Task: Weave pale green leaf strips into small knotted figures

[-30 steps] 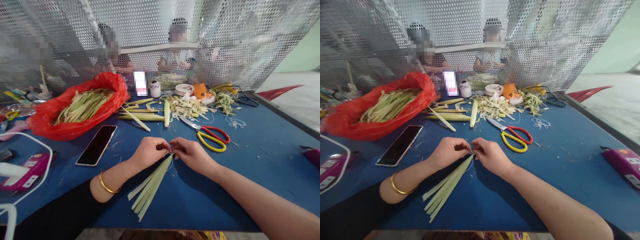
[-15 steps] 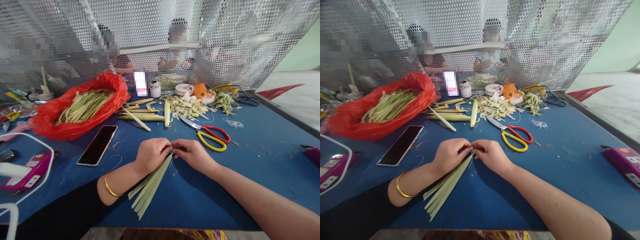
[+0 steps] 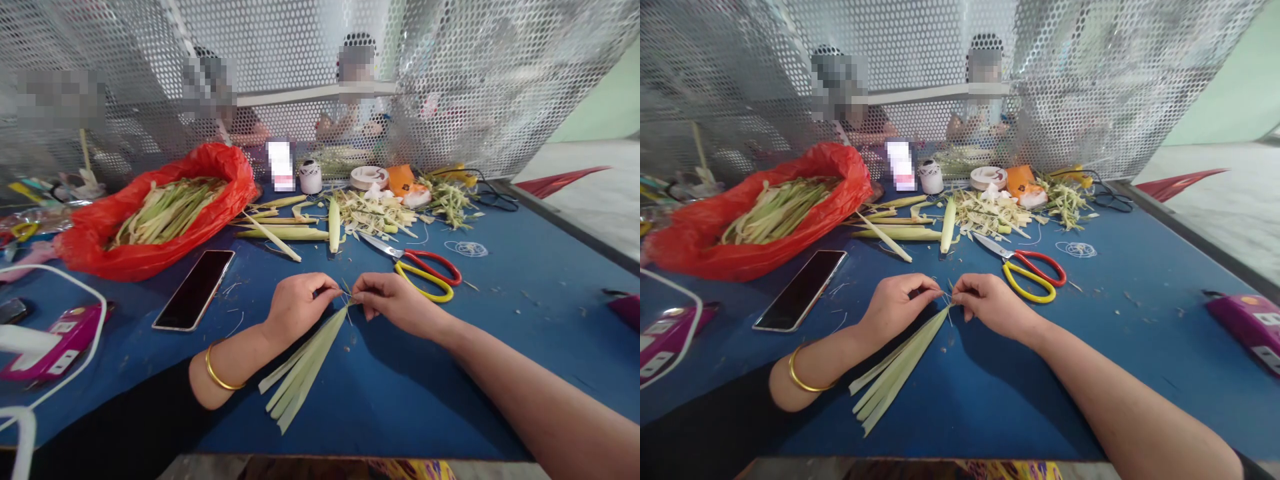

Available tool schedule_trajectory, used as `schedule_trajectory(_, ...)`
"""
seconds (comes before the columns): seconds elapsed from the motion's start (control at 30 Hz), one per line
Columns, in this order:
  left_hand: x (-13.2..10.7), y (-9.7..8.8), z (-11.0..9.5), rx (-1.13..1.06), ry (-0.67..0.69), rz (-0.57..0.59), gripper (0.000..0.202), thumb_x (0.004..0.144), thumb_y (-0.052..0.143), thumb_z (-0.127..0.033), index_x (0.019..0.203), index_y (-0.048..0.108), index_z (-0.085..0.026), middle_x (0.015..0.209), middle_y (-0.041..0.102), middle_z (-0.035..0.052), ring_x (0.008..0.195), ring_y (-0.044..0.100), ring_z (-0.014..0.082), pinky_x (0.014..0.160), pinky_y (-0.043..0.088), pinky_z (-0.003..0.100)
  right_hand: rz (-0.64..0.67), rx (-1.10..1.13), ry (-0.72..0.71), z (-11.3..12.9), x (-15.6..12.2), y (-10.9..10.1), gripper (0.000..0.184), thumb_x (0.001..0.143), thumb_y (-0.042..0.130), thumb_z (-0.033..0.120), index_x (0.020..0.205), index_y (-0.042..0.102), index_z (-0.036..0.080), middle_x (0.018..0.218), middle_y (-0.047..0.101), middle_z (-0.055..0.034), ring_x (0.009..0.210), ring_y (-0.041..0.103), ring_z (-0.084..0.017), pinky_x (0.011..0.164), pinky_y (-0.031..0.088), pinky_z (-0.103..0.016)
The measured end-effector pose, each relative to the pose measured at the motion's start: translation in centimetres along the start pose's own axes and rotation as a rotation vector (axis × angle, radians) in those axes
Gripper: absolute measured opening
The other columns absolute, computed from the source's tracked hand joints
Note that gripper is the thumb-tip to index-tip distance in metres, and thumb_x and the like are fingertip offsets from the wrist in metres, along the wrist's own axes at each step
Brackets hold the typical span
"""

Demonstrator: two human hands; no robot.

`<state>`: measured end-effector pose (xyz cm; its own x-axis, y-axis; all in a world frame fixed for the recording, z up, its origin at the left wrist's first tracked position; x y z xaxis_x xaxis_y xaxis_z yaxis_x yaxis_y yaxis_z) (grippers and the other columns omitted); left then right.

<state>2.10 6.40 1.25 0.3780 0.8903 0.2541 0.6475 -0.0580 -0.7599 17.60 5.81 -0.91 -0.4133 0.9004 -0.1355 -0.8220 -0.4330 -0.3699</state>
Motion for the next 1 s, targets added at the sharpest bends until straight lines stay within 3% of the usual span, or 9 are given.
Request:
schedule_trajectory(0.17,0.6,-0.2,1.2,0.093,-0.095,0.022,0.013,0.086,0.060,-0.027,0.074,0.063,-0.021,0.073,0.069,-0.0026,0.072,0.062,0.0156,0.066,0.038,0.027,0.290,-0.195,0.014,0.1,-1.2,0.1,0.009,0.080,0.049,0.016,0.074,0.055,0.019,0.067,0.055,0.0032,0.057,0.055,-0.011,0.058,0.042,-0.023)
schedule_trajectory(0.23,0.8,-0.3,1.5,0.131,-0.116,0.021,0.013,0.085,0.059,-0.025,0.073,0.060,-0.021,0.072,0.067,-0.0019,0.071,0.060,0.0160,0.065,0.037,0.027,0.342,-0.230,0.013,0.1,-1.5,0.1,0.010,0.078,0.048,0.013,0.075,0.056,0.019,0.072,0.056,0.0024,0.058,0.057,-0.011,0.059,0.043,-0.023)
schedule_trajectory(0.33,0.8,-0.2,1.4,0.061,-0.116,0.045,0.015,0.087,0.057,-0.028,0.074,0.059,-0.021,0.071,0.065,-0.0026,0.067,0.057,0.0144,0.064,0.037,0.026,0.304,-0.242,0.032,0.2,-1.4,0.0,0.012,0.077,0.046,0.011,0.074,0.054,0.019,0.069,0.055,0.0028,0.058,0.058,-0.012,0.059,0.043,-0.023)
schedule_trajectory(0.43,0.5,0.3,0.6,-0.051,-0.090,0.144,0.025,0.085,0.060,-0.042,0.072,0.061,-0.021,0.069,0.063,-0.0033,0.062,0.054,0.0127,0.060,0.037,0.025,0.281,-0.212,0.054,0.1,-1.3,0.1,0.012,0.076,0.046,0.012,0.074,0.055,0.019,0.067,0.054,0.0034,0.057,0.058,-0.012,0.058,0.043,-0.023)
schedule_trajectory(0.57,-0.4,1.1,-0.8,-0.007,-0.046,0.285,0.036,0.065,0.077,-0.052,0.071,0.062,-0.021,0.071,0.063,-0.0032,0.063,0.054,0.0133,0.057,0.037,0.025,0.269,-0.188,0.048,0.0,-1.2,0.2,0.013,0.076,0.046,0.012,0.075,0.056,0.019,0.067,0.056,0.0030,0.055,0.057,-0.011,0.057,0.043,-0.023)
schedule_trajectory(0.63,-0.7,1.2,-1.4,0.089,0.014,0.296,0.032,0.065,0.080,-0.046,0.072,0.061,-0.021,0.072,0.063,-0.0031,0.067,0.055,0.0146,0.060,0.036,0.026,0.254,-0.183,0.052,-0.1,-1.1,0.2,0.013,0.076,0.046,0.011,0.073,0.056,0.019,0.067,0.056,0.0029,0.054,0.056,-0.011,0.056,0.043,-0.023)
schedule_trajectory(0.73,-1.0,1.1,-1.8,0.173,0.078,0.296,0.012,0.080,0.068,-0.030,0.073,0.062,-0.022,0.072,0.063,-0.0029,0.072,0.057,0.0153,0.063,0.036,0.026,0.226,-0.175,0.064,0.0,-0.9,0.2,0.012,0.076,0.047,0.011,0.073,0.056,0.019,0.062,0.054,0.0037,0.053,0.056,-0.011,0.055,0.042,-0.023)
schedule_trajectory(0.8,-0.9,1.0,-1.7,0.163,0.084,0.302,0.012,0.086,0.059,-0.024,0.075,0.062,-0.022,0.074,0.064,-0.0023,0.072,0.058,0.0149,0.064,0.036,0.026,0.210,-0.158,0.070,0.0,-0.8,0.1,0.011,0.077,0.049,0.014,0.074,0.057,0.019,0.059,0.053,0.0042,0.053,0.055,-0.012,0.055,0.042,-0.022)
schedule_trajectory(1.0,0.2,0.7,-0.5,0.035,0.012,0.313,0.017,0.088,0.054,-0.024,0.073,0.059,-0.021,0.075,0.065,-0.0025,0.072,0.059,0.0147,0.062,0.036,0.024,0.209,-0.138,0.084,0.0,-0.9,-0.1,0.009,0.080,0.051,0.019,0.076,0.059,0.019,0.056,0.054,0.0046,0.053,0.055,-0.011,0.052,0.041,-0.021)
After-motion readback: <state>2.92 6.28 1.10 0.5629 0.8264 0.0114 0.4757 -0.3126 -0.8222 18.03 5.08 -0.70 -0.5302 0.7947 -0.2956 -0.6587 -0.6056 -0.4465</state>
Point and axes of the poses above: each hand's wrist, its own x-axis towards the middle knuckle, its own y-axis out of the palm, z = x × y, the point moved 6 cm from there along x, towards the middle knuckle
